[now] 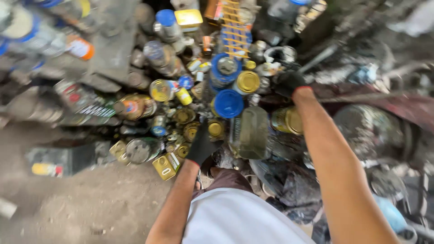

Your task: Selecting and checking various paint and thinner cans in an automotive storage area.

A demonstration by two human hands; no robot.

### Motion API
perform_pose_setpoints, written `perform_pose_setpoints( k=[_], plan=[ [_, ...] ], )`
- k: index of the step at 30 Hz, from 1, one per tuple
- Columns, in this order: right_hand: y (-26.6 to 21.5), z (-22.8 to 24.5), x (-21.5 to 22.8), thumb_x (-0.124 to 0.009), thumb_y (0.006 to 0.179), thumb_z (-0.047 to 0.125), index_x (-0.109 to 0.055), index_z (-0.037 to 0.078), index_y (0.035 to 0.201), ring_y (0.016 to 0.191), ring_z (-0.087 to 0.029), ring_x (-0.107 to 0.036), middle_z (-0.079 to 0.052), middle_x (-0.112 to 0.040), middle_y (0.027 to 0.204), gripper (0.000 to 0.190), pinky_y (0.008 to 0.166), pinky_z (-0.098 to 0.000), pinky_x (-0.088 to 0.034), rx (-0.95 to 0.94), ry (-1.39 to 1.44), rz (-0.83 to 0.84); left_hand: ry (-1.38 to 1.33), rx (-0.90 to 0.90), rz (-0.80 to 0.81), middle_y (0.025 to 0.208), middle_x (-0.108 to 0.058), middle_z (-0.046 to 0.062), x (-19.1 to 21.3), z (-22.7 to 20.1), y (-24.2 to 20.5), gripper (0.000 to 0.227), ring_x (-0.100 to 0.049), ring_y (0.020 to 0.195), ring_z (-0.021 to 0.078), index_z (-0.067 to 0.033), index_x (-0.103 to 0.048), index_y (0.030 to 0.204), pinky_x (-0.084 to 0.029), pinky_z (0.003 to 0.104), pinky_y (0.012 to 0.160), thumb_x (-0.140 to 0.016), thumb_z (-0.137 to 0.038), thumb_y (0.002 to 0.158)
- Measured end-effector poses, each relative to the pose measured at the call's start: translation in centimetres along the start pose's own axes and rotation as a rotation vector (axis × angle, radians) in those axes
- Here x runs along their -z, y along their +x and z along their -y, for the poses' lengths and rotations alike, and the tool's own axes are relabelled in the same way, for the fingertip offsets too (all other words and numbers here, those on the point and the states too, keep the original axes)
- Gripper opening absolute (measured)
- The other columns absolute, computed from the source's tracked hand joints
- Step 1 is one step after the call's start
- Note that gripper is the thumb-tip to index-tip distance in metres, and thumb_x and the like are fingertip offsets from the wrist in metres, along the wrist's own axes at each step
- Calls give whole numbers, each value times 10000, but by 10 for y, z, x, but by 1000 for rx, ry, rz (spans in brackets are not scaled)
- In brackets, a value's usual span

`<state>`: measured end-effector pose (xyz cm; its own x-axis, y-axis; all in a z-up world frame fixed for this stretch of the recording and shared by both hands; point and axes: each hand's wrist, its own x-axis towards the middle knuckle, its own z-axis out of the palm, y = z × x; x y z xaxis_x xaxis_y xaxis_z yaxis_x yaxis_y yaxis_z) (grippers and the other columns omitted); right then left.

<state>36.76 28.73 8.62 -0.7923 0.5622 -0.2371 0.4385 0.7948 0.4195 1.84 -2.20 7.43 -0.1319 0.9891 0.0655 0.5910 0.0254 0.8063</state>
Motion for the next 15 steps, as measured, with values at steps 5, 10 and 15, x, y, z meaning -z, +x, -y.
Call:
perform_pose_setpoints(
  k=[5,10,15],
  plan=[
    [10,-2,0,-617,827,300,-723,196,859,856,-291,-712,-71,-750,882,152,760,-487,-542,85,121,-70,-112,25,22,1349,-579,318,12,-9,-1,1094,-567,1250,493,71,-334,1508,-490,500,1042,-920,-280,654],
    [1,-29,-39,-664,820,325,-727,203,903,953,-302,-714,-89,-761,941,161,859,-468,-549,97,234,-71,-87,50,-20,1290,-608,318,9,-1,-5,1106,-583,1218,500,72,-330,1501,-495,514,1034,-922,-308,648],
    [1,-35,12,-677,859,407,-753,190,1002,1023,-319,-723,-107,-767,1038,271,903,-473,-560,-28,202,69,-33,87,-7,1299,-552,385,9,8,-11,1221,-551,1205,524,98,-263,1531,-480,524,1013,-959,-366,641]
  ],
)
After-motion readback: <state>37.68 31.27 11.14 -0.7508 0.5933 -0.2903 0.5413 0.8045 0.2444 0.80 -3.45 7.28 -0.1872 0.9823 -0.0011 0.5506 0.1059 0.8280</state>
